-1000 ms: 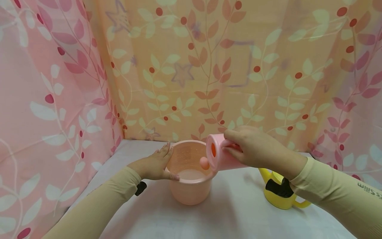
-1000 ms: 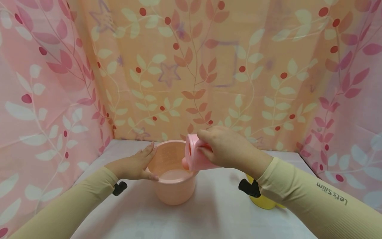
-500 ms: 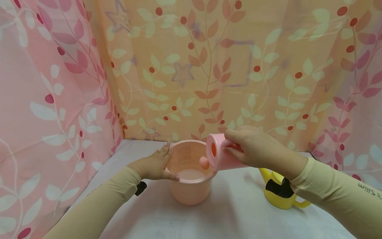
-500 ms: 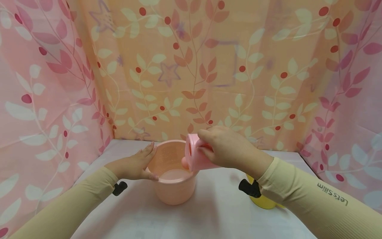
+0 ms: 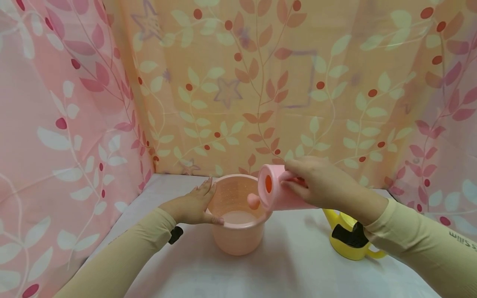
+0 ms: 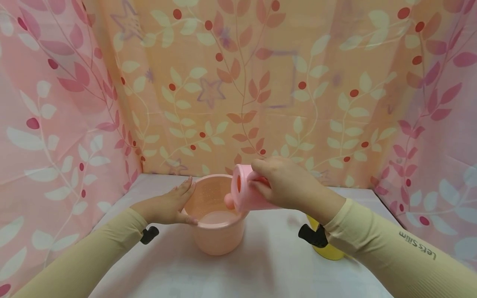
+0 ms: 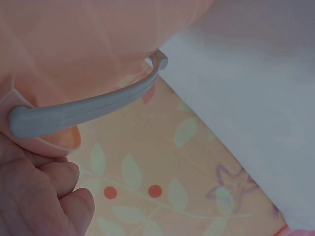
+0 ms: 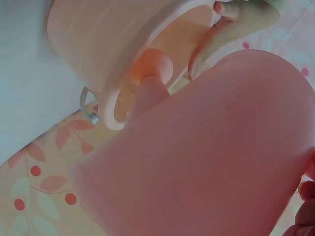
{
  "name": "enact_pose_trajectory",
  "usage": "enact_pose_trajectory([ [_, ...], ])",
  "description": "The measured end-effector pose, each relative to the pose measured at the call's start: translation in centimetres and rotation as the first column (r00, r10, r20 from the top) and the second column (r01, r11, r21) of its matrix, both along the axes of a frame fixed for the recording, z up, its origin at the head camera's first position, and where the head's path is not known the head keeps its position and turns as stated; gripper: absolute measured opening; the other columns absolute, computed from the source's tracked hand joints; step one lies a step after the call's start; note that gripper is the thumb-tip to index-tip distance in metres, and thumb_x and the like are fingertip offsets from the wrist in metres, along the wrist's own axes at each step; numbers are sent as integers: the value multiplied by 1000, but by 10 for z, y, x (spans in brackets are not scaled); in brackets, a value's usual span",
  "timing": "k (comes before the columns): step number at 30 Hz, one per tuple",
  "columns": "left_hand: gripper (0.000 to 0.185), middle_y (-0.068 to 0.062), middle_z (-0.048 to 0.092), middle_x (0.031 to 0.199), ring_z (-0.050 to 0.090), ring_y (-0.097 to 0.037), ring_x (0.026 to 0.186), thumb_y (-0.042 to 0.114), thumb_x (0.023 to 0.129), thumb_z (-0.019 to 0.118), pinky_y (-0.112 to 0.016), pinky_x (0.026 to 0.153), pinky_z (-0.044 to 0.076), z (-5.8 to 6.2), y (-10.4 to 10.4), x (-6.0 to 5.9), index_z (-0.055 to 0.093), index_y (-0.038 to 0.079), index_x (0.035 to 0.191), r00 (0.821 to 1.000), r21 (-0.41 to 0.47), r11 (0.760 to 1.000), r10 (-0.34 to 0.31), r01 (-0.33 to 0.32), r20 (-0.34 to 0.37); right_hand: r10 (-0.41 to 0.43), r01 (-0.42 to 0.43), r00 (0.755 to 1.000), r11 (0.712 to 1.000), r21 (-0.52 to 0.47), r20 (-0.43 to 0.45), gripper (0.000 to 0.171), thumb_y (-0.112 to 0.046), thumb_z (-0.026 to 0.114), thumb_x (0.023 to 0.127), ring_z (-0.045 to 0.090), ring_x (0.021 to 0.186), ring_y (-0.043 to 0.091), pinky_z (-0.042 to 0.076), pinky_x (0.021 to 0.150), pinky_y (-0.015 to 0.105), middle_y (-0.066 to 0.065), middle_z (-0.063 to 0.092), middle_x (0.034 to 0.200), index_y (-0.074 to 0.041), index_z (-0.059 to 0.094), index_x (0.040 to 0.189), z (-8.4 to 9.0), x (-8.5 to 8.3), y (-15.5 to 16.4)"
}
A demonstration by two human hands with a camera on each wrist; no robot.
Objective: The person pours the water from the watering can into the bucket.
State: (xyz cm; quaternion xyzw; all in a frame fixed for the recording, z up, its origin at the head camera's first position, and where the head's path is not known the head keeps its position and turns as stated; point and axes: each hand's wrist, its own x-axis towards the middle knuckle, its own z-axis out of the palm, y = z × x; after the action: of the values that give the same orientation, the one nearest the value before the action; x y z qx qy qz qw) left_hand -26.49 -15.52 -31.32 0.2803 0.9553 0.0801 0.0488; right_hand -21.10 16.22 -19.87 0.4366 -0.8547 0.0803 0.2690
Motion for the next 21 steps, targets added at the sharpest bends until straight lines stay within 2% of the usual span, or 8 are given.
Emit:
enact_pose_trajectory([
  [3,119,-22,-2,151,-2,-30,139,78,68,50,-48,110,11,-2,-1,-1,10,-4,145,1000,-1,1000,1,-1,-4,-11,12,1000,999,-34,11,33,-16,76,74,36,55,8,34,47,21,-8,36,58,-16,44,68,-1,0,3],
  [9,121,-20,-4,151,-3,-28,139,80,66,49,-47,110,11,-4,-1,-3,8,-2,145,1000,-4,1000,13,-13,7,-20,19,1000,992,-122,-4,29,-11,76,72,41,58,8,39,50,21,-8,43,62,-14,48,71,-4,-2,10],
  [15,120,-20,-4,151,-3,-29,139,79,67,49,-47,110,11,-4,-1,-4,8,-2,145,1000,1,1000,7,-7,1,-37,38,999,978,-203,11,23,-6,74,73,41,57,7,39,47,20,-8,43,62,-14,52,71,-7,-4,16],
  [21,120,-19,-5,151,-3,-27,139,80,66,48,-46,111,10,-3,-1,-3,8,-1,146,1000,-2,1000,16,-16,7,-145,171,982,952,-255,118,18,-15,72,78,44,57,11,42,47,22,-6,47,63,-16,55,76,-9,-1,24],
])
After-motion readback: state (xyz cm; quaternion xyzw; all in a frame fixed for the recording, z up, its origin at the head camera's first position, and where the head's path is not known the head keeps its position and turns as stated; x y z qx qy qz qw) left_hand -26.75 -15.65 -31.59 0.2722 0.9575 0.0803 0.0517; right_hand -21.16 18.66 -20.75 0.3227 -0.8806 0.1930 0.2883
